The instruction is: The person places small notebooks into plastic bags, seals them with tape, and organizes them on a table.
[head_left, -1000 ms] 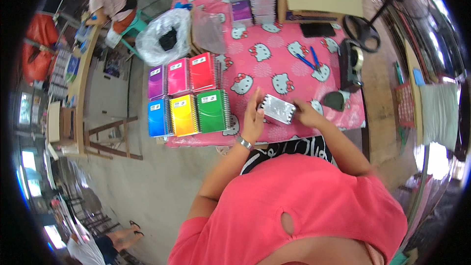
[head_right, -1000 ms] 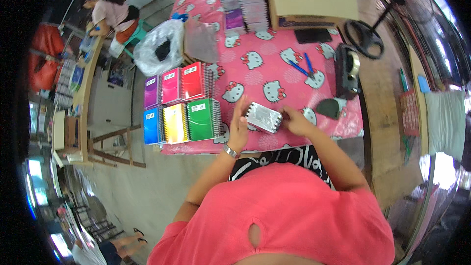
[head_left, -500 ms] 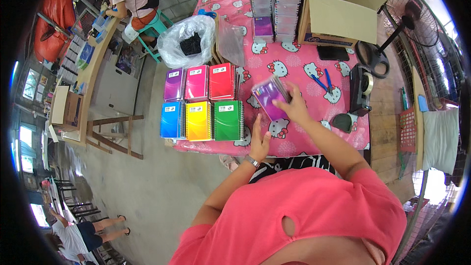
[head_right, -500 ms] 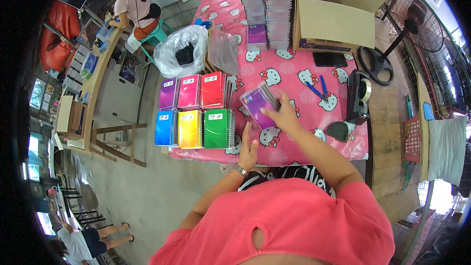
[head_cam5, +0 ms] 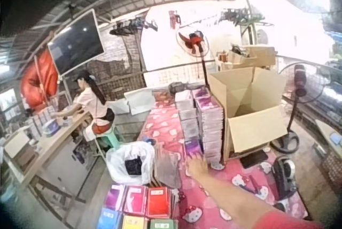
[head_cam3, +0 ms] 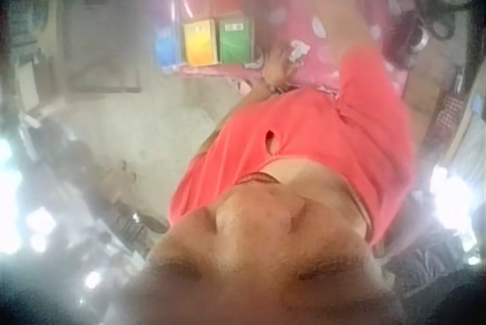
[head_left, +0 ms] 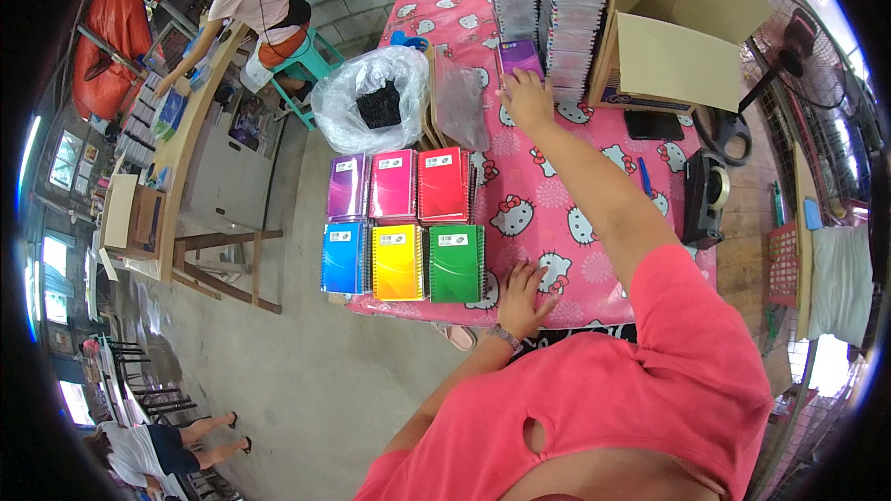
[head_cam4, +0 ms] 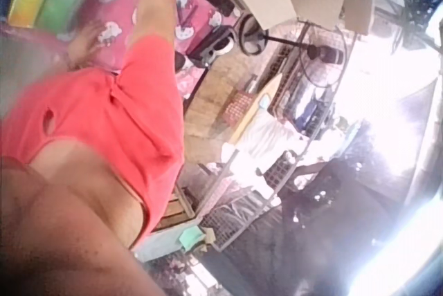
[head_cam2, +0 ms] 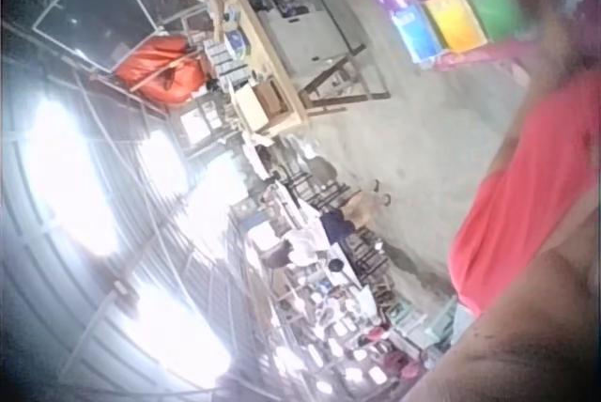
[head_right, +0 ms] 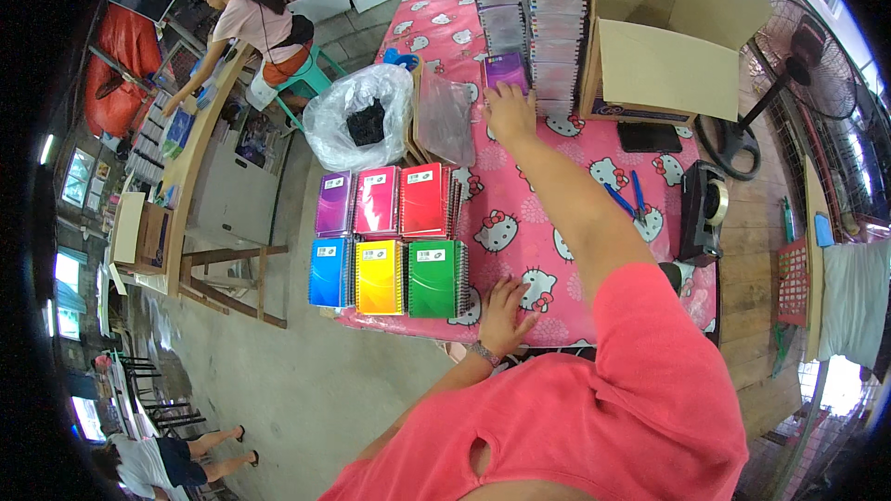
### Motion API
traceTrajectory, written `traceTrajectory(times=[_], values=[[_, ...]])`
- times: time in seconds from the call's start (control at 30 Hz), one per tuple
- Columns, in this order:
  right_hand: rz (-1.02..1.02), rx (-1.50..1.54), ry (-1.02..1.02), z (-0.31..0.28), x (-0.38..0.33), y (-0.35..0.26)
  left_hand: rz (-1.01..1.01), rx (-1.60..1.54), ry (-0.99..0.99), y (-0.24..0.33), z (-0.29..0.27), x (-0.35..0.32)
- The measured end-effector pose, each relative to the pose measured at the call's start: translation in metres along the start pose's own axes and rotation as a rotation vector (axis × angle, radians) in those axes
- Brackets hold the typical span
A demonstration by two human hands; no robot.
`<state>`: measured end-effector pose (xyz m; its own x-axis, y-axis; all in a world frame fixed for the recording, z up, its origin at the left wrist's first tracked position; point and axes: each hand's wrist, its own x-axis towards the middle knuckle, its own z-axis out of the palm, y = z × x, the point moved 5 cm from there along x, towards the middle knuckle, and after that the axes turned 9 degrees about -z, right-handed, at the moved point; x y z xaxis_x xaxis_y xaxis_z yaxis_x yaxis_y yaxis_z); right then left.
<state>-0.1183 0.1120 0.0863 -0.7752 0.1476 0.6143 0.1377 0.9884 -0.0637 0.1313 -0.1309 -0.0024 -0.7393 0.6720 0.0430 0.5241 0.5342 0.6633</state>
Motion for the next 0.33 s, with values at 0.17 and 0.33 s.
traceTrajectory(times=[0.17, 0.33], values=[[-0.019, -0.047, -0.046, 0.016, 0.016, 0.017, 0.020, -0.029, -0.008, -0.001, 0.002, 0.003], [0.099, -0.064, -0.232, 0.024, 0.039, 0.021, -0.017, -0.060, -0.068, -0.007, 0.006, 0.003]])
